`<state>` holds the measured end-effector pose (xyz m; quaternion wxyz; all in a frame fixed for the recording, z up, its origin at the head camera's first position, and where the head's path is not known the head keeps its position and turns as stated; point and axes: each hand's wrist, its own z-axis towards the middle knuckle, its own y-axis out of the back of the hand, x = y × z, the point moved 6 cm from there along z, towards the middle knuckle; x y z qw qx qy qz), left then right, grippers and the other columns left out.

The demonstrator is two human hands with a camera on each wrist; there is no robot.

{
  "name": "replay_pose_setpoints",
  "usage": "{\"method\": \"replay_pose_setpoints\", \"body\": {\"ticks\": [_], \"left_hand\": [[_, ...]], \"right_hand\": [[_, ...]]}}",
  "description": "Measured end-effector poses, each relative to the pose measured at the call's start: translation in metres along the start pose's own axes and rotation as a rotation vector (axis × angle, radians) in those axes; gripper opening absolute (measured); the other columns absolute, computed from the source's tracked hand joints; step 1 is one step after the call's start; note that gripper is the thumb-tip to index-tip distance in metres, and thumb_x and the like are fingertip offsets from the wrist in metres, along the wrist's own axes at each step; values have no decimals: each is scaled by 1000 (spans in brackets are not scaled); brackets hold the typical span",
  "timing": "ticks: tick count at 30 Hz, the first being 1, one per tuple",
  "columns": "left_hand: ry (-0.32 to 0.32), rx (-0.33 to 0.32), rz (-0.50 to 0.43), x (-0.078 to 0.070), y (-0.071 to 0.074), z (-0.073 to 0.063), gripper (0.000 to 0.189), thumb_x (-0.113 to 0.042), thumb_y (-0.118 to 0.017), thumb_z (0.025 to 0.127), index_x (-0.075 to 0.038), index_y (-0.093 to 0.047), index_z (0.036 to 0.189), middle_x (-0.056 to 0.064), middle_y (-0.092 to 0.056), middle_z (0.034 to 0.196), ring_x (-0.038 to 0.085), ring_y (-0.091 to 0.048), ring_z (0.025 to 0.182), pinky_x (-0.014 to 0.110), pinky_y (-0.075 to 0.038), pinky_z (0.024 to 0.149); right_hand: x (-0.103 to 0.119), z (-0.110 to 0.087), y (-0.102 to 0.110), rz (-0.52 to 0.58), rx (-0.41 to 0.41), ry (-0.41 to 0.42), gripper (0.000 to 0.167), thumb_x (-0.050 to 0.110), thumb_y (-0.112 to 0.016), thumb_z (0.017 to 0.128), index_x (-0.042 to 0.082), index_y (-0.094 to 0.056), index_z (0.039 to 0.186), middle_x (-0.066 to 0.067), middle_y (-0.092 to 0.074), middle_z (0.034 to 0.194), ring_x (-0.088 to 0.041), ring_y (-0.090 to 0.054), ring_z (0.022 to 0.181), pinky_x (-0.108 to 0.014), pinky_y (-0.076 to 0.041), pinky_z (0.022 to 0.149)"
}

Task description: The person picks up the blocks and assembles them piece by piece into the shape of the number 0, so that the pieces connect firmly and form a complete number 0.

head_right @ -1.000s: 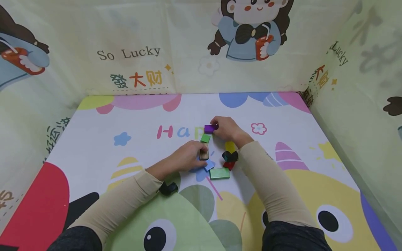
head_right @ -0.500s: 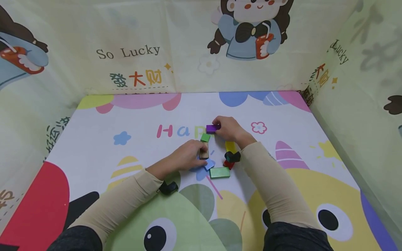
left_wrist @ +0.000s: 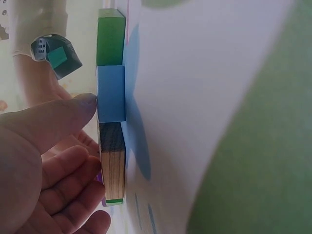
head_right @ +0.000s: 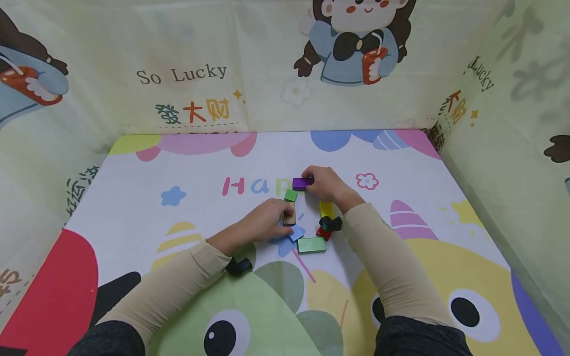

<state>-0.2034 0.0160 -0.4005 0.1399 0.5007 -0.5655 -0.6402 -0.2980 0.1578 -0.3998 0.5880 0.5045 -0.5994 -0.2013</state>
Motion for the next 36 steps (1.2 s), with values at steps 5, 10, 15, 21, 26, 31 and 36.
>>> {"method": "replay_pose_setpoints", "body": {"ticks": [5, 10, 15, 21, 26, 31, 36], "left_hand": [[0, 2, -1, 0, -1, 1, 44, -31, -79, 88, -7, -65, 122, 4, -64, 115, 19, -52, 105, 27, -46, 93], [-6, -1, 4, 1, -1, 1, 44, -31, -79, 88, -7, -65, 122, 4, -64, 114, 19, -53, 105, 28, -46, 93], [-7, -4, 1, 1, -1, 1, 44, -31, -79, 88, -6, -65, 122, 4, -64, 114, 20, -53, 105, 28, -46, 93], [-20, -14, -3, 1, 0, 0, 43, -30, -80, 87, -6, -66, 120, 4, -64, 112, 19, -54, 105, 28, -46, 93], [-29, -24, -3, 1, 0, 0, 41, -29, -80, 87, -5, -66, 118, 5, -65, 111, 20, -54, 105, 30, -46, 94], [-30, -25, -3, 1, 0, 0, 41, -29, -80, 87, -5, -66, 119, 5, -65, 111, 20, -54, 105, 30, -46, 94], [-31, -25, 0, 1, -1, 0, 41, -29, -80, 87, -5, -66, 118, 4, -64, 110, 19, -54, 104, 29, -46, 93]], "right_hand": [[1, 0, -2, 4, 2, 3, 38, 10, -65, 95, 2, -59, 132, -19, -60, 126, -33, -55, 111, -46, -44, 103], [1, 0, -3, 15, 9, -1, 38, 10, -66, 94, 3, -59, 131, -19, -60, 126, -33, -55, 110, -45, -45, 102], [2, -1, -4, 22, 7, 1, 37, 9, -66, 94, 3, -59, 130, -18, -61, 125, -33, -55, 110, -45, -45, 102], [3, -2, -5, 10, 1, 2, 36, 9, -65, 95, 2, -60, 130, -18, -61, 125, -32, -55, 109, -44, -46, 100], [3, -3, -5, -3, -3, 8, 35, 9, -64, 95, 1, -60, 129, -19, -62, 123, -32, -55, 107, -44, -46, 99], [3, -2, -6, 0, -3, 5, 35, 9, -64, 95, 2, -60, 129, -18, -62, 123, -32, -55, 107, -44, -46, 99], [3, -3, -6, 3, -1, 2, 36, 9, -65, 94, 2, -60, 129, -18, -62, 122, -32, -55, 106, -44, -46, 99]]}}
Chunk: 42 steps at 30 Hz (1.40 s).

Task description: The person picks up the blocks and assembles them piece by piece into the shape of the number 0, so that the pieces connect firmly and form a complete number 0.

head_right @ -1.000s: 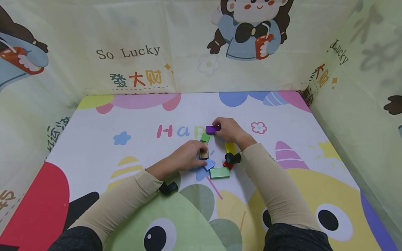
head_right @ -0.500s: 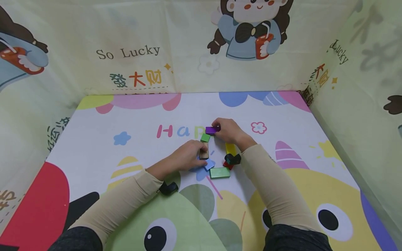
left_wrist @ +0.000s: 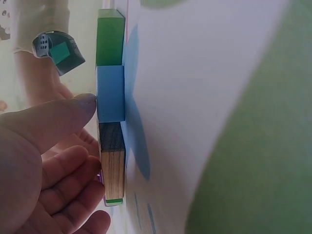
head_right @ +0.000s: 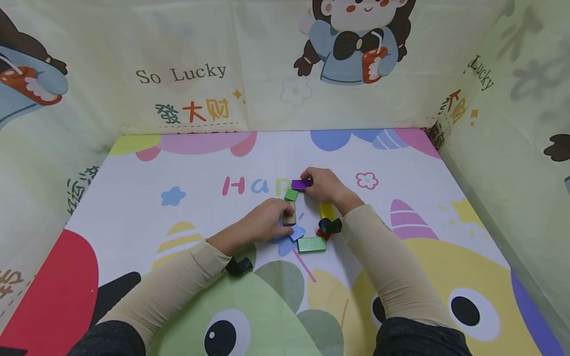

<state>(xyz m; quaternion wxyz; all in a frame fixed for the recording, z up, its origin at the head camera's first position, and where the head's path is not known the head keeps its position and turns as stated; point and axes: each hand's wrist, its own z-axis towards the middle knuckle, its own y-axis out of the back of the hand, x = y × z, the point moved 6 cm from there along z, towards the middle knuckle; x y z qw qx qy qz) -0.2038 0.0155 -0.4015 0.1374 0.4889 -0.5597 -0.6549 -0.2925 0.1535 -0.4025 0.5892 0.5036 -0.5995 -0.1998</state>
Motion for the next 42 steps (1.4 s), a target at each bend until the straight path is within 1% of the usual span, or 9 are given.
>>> {"method": "replay_pose_setpoints", "body": {"ticks": [14, 23, 32, 42], "left_hand": [[5, 5, -1, 0, 2, 0, 42, -29, -79, 88, -5, -66, 119, 4, -64, 110, 19, -54, 103, 28, -46, 91], [4, 6, -5, 1, 0, 1, 42, -30, -79, 88, -6, -66, 119, 3, -64, 110, 18, -54, 102, 27, -46, 90], [16, 7, -7, 1, -2, -2, 42, -30, -79, 87, -6, -66, 120, 3, -64, 111, 18, -53, 103, 27, -46, 91], [-13, -16, 2, 2, -1, -2, 40, -31, -80, 87, -7, -67, 117, 2, -64, 108, 17, -54, 101, 28, -46, 91]], "right_hand": [[-3, 1, -1, 1, 10, -8, 37, 10, -65, 95, 3, -59, 131, -18, -61, 126, -33, -55, 111, -45, -43, 103], [-3, 2, 1, -28, 22, -23, 37, 11, -66, 96, 4, -60, 131, -18, -60, 129, -33, -55, 110, -45, -44, 102], [-4, 2, -3, -11, 32, -50, 37, 11, -66, 96, 5, -59, 132, -17, -60, 128, -32, -55, 109, -45, -46, 100], [-6, 4, -3, -12, 28, -59, 37, 12, -66, 96, 6, -59, 132, -16, -61, 127, -32, -55, 109, -45, -45, 101]]}}
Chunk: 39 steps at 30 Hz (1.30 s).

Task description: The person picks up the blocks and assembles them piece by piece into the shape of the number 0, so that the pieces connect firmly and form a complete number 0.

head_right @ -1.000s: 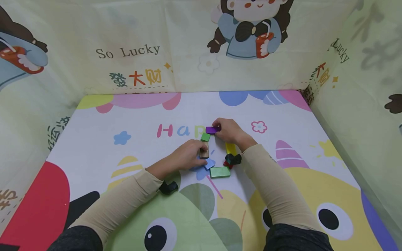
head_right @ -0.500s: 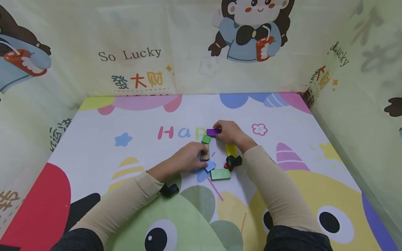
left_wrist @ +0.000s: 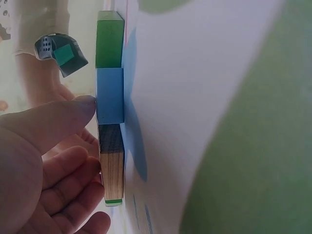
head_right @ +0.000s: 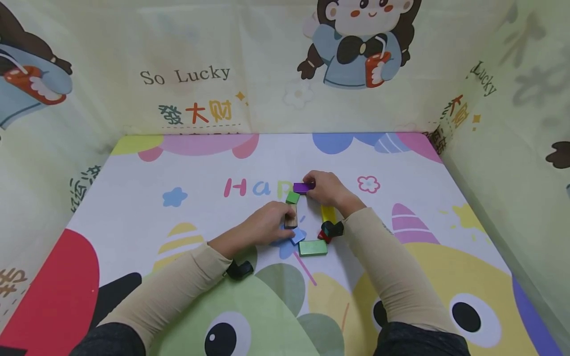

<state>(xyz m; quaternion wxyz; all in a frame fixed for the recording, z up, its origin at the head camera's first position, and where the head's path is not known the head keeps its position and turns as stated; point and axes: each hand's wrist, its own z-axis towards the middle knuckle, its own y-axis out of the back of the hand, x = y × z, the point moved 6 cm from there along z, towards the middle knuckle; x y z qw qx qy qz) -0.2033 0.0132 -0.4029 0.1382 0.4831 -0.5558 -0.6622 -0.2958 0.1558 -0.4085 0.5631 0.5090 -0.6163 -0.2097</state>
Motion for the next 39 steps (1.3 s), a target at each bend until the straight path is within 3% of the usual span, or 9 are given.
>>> {"method": "replay_pose_setpoints", "body": {"ticks": [19, 26, 33, 39], "left_hand": [[20, 17, 7, -1, 0, 1, 40, -31, -79, 88, -7, -67, 117, 3, -64, 109, 18, -54, 103, 29, -46, 92], [-1, 4, 15, -2, 1, 1, 38, -31, -80, 87, -8, -67, 114, 2, -64, 106, 18, -54, 100, 29, -46, 89], [-11, 6, 26, -2, 1, 2, 35, -31, -79, 88, -9, -66, 112, 1, -63, 104, 17, -54, 98, 28, -46, 86], [-6, 14, 33, -3, 1, 2, 35, -31, -79, 88, -9, -67, 113, 1, -63, 104, 17, -53, 98, 28, -46, 86]], "right_hand": [[1, -2, 0, 2, -11, 36, 37, 11, -64, 96, 3, -58, 131, -19, -60, 127, -34, -55, 109, -46, -45, 100], [2, -3, 2, -16, -8, 32, 41, 12, -65, 95, 4, -57, 134, -22, -59, 128, -34, -55, 107, -45, -46, 97], [-1, -8, 10, 23, -28, 45, 47, 20, -63, 96, 7, -53, 140, -23, -54, 137, -40, -51, 122, -52, -43, 102], [2, -17, 22, 41, -68, 87, 48, 27, -61, 97, 5, -54, 140, -20, -57, 135, -40, -51, 123, -54, -41, 103]]}}
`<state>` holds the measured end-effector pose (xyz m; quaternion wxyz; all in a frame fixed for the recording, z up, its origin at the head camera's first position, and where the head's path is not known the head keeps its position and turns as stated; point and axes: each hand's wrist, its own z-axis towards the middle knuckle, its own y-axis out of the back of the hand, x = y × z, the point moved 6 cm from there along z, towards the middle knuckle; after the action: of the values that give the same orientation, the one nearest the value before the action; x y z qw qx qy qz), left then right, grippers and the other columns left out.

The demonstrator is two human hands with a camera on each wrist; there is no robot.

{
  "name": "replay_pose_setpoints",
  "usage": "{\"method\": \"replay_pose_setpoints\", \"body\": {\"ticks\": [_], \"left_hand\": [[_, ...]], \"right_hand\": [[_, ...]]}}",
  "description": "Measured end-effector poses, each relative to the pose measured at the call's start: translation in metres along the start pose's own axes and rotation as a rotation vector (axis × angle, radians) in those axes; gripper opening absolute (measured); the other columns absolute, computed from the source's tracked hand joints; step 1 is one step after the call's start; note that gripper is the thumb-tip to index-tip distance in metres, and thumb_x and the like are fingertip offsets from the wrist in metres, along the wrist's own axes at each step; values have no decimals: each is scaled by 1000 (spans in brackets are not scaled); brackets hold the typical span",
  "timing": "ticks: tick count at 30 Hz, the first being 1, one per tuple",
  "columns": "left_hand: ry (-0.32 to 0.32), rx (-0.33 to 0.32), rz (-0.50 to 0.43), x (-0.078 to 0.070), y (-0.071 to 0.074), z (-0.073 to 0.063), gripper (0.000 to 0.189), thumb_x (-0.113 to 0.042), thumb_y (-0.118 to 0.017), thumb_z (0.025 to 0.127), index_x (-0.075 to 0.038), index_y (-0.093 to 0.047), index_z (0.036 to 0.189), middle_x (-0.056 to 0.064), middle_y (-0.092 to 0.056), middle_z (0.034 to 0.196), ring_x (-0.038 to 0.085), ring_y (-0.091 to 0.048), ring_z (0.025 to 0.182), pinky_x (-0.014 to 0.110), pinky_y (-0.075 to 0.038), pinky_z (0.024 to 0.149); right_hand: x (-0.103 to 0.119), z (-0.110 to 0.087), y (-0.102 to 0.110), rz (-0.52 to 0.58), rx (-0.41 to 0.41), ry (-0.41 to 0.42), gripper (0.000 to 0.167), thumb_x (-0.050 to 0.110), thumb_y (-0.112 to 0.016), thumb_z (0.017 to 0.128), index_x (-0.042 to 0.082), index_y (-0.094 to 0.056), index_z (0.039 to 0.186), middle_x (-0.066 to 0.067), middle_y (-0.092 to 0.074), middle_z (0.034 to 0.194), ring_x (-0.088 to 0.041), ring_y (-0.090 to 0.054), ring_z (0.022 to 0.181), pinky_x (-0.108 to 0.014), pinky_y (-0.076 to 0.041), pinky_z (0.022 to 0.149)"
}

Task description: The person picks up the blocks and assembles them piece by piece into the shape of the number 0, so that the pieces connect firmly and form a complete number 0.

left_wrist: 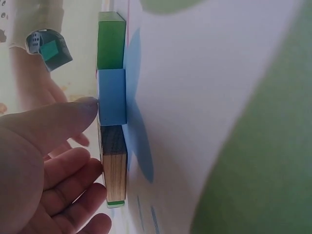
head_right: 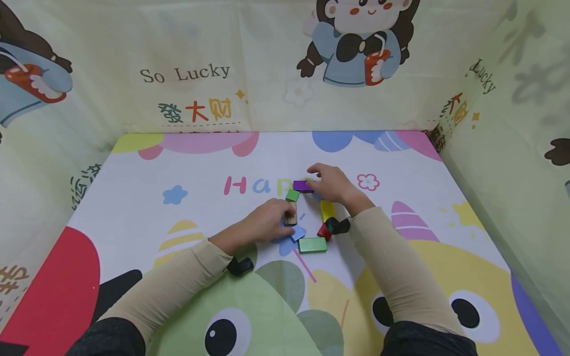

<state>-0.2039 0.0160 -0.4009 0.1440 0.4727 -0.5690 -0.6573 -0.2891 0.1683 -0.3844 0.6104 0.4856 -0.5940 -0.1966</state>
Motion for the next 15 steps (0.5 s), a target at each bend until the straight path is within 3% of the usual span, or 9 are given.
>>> {"method": "replay_pose_setpoints", "body": {"ticks": [15], "left_hand": [[23, -5, -32, 5, 1, 3, 42, -31, -77, 89, -8, -68, 123, 2, -66, 114, 18, -54, 107, 29, -46, 94]], "right_hand": [[-3, -18, 8, 42, -45, -9, 51, 27, -62, 98, 6, -51, 143, -21, -50, 141, -39, -49, 126, -54, -47, 97]]}}
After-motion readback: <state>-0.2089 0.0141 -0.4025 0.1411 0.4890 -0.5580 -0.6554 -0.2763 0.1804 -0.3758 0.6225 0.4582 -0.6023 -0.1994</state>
